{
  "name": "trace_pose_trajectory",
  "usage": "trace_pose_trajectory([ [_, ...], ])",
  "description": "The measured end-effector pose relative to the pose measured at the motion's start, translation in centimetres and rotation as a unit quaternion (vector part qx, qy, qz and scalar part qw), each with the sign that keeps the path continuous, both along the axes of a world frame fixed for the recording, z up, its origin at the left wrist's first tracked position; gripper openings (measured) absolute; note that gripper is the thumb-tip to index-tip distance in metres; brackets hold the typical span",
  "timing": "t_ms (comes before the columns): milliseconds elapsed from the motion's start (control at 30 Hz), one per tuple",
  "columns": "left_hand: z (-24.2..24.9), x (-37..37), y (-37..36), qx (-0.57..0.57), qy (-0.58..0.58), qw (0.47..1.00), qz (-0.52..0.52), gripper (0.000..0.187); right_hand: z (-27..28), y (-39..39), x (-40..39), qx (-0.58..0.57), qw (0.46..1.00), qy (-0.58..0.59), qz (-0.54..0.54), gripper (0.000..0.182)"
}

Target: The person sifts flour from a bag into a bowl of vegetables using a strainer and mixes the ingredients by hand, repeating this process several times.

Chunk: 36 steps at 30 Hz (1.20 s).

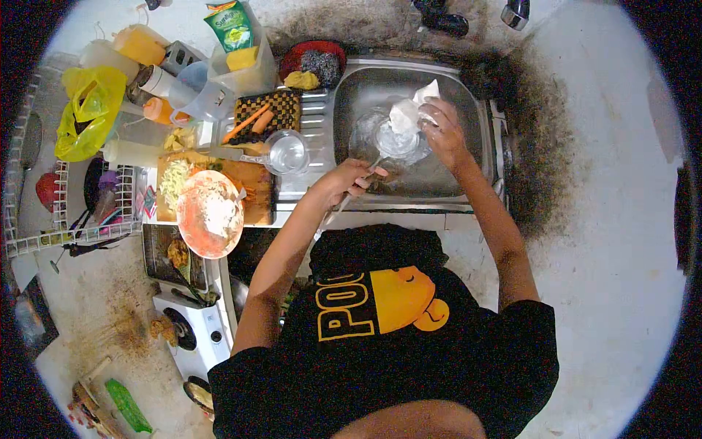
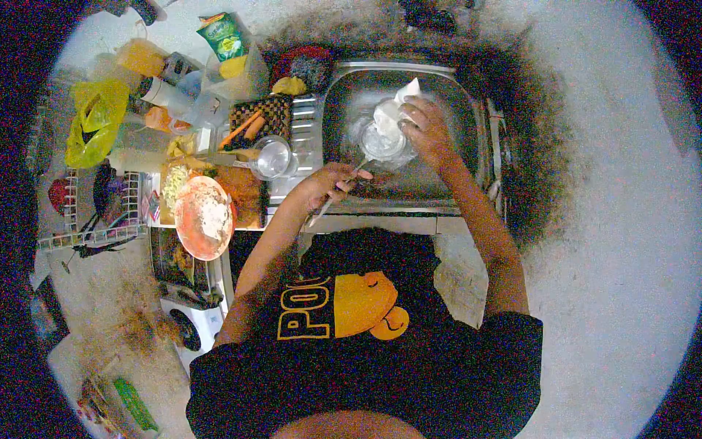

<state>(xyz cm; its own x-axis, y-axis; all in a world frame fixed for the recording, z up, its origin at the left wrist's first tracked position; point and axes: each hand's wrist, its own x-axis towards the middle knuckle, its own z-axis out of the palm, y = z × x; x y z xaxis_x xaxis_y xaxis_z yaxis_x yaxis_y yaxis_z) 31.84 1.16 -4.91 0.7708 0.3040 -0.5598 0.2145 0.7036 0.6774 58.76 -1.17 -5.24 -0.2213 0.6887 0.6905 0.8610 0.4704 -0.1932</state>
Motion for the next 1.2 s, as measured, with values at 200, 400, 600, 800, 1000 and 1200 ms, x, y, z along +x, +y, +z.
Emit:
trace_pose_trajectory([
  [200,0.1,-0.2,0.1,-0.011,-0.022,1.0,0.005,0.026,0.2,0.2,0.4,0.04,0.988,-0.121,0.083,0.02],
  [400,0.2,-0.2,0.4,-0.007,-0.012,1.0,0.003,0.027,-0.9,0.8,0.7,0.115,0.987,-0.054,0.101,0.018],
  [600,-1.3,-0.1,0.0,0.039,0.011,0.999,0.019,0.026,-0.1,0.3,0.2,0.091,0.99,-0.092,0.049,0.017],
  [800,-1.8,-0.2,-0.2,0.081,0.044,0.995,0.033,0.024,1.0,-0.7,-1.9,-0.142,0.972,-0.156,-0.105,0.065],
  [1000,-2.4,0.4,-0.5,0.124,0.059,0.99,0.044,0.022,0.6,0.6,-2.6,-0.187,0.963,-0.122,-0.152,0.088],
  [1200,-3.9,0.0,-0.3,0.141,0.043,0.988,0.039,0.022,-1.5,2.0,-1.5,-0.306,0.942,-0.097,-0.095,0.09],
])
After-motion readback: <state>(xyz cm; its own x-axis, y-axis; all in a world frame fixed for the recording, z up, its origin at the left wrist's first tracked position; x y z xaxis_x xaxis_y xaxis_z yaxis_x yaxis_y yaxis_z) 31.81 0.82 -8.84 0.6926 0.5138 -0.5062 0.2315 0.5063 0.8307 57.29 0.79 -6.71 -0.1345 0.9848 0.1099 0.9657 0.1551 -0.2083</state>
